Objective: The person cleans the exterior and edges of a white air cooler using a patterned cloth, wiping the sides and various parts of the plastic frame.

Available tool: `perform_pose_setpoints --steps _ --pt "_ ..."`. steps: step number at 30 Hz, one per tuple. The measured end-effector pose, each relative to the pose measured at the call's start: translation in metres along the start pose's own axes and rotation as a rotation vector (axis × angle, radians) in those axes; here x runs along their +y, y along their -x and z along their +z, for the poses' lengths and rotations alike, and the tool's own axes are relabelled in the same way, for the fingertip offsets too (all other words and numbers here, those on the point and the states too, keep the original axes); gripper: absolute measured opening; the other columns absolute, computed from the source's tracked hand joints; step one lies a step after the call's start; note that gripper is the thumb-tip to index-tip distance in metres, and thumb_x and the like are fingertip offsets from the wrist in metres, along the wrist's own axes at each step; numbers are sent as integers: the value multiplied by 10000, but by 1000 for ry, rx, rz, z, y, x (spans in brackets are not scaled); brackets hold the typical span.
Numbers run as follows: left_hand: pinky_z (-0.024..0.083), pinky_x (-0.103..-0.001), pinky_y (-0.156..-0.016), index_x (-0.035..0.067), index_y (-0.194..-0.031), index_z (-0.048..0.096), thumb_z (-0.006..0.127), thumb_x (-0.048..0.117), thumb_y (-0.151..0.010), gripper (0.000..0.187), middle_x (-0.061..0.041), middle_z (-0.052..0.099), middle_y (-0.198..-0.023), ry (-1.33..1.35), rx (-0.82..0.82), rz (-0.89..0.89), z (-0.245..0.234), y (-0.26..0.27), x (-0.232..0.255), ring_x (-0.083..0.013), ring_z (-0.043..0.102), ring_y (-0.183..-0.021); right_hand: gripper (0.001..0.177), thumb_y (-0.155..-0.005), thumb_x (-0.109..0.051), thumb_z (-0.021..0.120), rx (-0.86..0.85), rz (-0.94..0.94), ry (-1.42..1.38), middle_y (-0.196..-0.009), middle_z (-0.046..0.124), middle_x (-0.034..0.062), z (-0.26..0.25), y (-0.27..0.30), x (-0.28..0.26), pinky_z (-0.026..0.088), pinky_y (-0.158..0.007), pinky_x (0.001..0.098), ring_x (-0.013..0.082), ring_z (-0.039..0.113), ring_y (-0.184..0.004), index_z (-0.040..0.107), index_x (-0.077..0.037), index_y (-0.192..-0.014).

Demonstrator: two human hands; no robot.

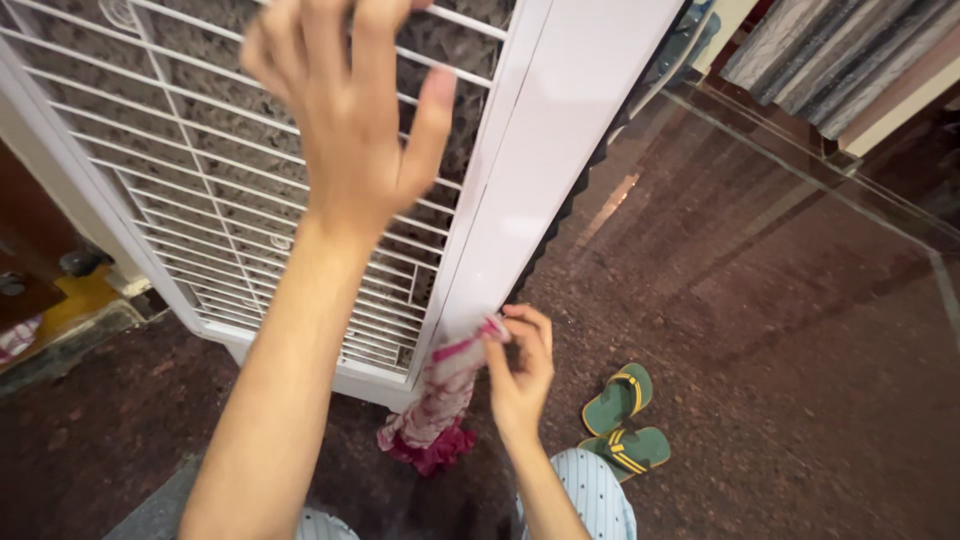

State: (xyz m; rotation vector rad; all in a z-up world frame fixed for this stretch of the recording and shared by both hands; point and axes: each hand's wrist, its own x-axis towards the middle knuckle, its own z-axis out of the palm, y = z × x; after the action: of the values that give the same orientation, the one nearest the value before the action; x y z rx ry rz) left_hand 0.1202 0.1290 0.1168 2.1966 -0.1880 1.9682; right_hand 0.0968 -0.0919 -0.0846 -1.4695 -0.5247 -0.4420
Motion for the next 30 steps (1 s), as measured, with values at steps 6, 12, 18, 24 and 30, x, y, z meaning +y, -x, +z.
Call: perform_pose_setpoints --steps 6,12,18,24,30 --pt "407 -460 -1210 155 -1386 623 736 111 -921 480 -118 516 -1456 449 -178 -308 -53 119 86 -282 476 -1427 175 -972 37 676 9 258 -247 -1096 723 133 -24 9 9 515 -903 307 181 655 -998 654 42 -1145" --pt "582 -370 -968 44 -1174 752 769 -97 -811 390 -167 625 -1330 805 -124 -696 -52 194 129 -286 687 -1163 86 -922 49 657 -243 31 -235 -1144 729 133 -6 -4 -19 587 -911 302 190 713 -1043 658 31 -1007" --pt "608 -289 -808 65 -1052 785 811 -72 -806 282 -98 730 -1043 549 -62 -709 -57 180 117 -188 752 -940 160 -930 39 638 -271 -120 57 -1195 659 117 -14 -4 -47 533 -947 291 200 652 -1127 747 34 -1046" --pt "568 -335 -823 -3 -1121 738 764 -78 -810 321 -128 711 -1061 473 -70 -231 -48 88 106 -252 699 -949 140 -955 12 632 -53 54 -68 -1173 642 118 -62 -6 -19 537 -923 305 204 679 -1051 700 28 -1077" --pt "536 -356 -716 -13 -1102 754 781 -83 -814 297 -103 649 -931 294 -117 -170 -13 83 111 -267 646 -832 181 -950 14 649 0 172 -144 -1111 649 118 -71 11 16 529 -924 309 201 669 -1009 681 28 -1127"
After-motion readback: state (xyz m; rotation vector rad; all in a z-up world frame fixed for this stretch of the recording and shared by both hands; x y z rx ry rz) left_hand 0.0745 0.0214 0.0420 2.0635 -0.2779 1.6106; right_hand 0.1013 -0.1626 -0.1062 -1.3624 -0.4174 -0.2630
